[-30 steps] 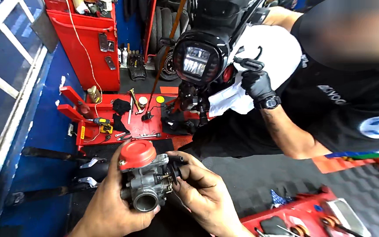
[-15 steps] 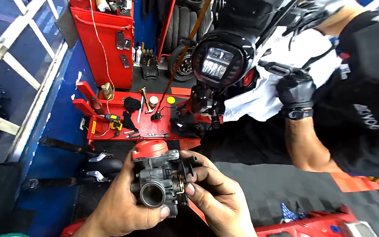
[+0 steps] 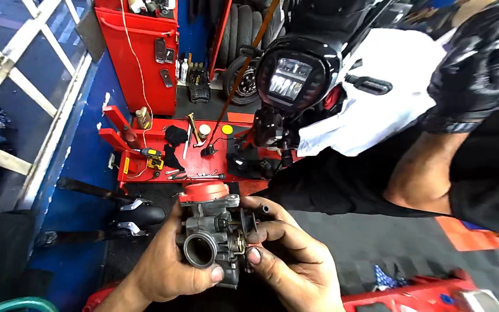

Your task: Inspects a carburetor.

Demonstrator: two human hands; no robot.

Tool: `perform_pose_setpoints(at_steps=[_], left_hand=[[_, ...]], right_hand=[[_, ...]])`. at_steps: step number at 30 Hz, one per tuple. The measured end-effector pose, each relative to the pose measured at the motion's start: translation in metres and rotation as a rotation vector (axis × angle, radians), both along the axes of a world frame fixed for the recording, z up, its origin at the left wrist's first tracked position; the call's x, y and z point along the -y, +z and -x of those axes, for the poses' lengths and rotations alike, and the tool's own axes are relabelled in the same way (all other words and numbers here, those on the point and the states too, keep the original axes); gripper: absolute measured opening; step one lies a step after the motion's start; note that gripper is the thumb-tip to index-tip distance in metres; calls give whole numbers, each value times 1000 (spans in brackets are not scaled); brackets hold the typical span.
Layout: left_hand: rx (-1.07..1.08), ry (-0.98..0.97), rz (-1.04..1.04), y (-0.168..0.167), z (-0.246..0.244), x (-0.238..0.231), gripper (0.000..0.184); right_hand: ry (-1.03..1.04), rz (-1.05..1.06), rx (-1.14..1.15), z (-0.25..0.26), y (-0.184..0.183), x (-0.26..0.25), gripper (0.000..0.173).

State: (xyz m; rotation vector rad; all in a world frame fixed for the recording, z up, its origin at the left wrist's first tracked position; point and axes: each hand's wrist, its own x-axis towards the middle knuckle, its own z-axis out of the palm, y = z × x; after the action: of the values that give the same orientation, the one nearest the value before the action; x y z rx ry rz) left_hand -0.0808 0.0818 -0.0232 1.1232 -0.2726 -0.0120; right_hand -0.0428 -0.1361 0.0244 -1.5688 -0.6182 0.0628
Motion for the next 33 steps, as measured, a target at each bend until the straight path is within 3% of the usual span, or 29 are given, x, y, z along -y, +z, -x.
perform_pose_setpoints(at_steps=[4, 10, 19, 33], left_hand=[[19, 78, -137, 1, 2, -2, 90], [36, 106, -182, 0, 1, -3, 98], [21, 100, -130, -2, 0, -1, 96], [28, 16, 39, -5, -5, 0, 88]], right_hand=[[-18, 12, 7, 0, -3, 0, 11], [-29, 32, 22, 0, -4, 0, 11], [1, -20, 13, -2, -11, -2, 27], [5, -10, 21, -5, -8, -3, 28]])
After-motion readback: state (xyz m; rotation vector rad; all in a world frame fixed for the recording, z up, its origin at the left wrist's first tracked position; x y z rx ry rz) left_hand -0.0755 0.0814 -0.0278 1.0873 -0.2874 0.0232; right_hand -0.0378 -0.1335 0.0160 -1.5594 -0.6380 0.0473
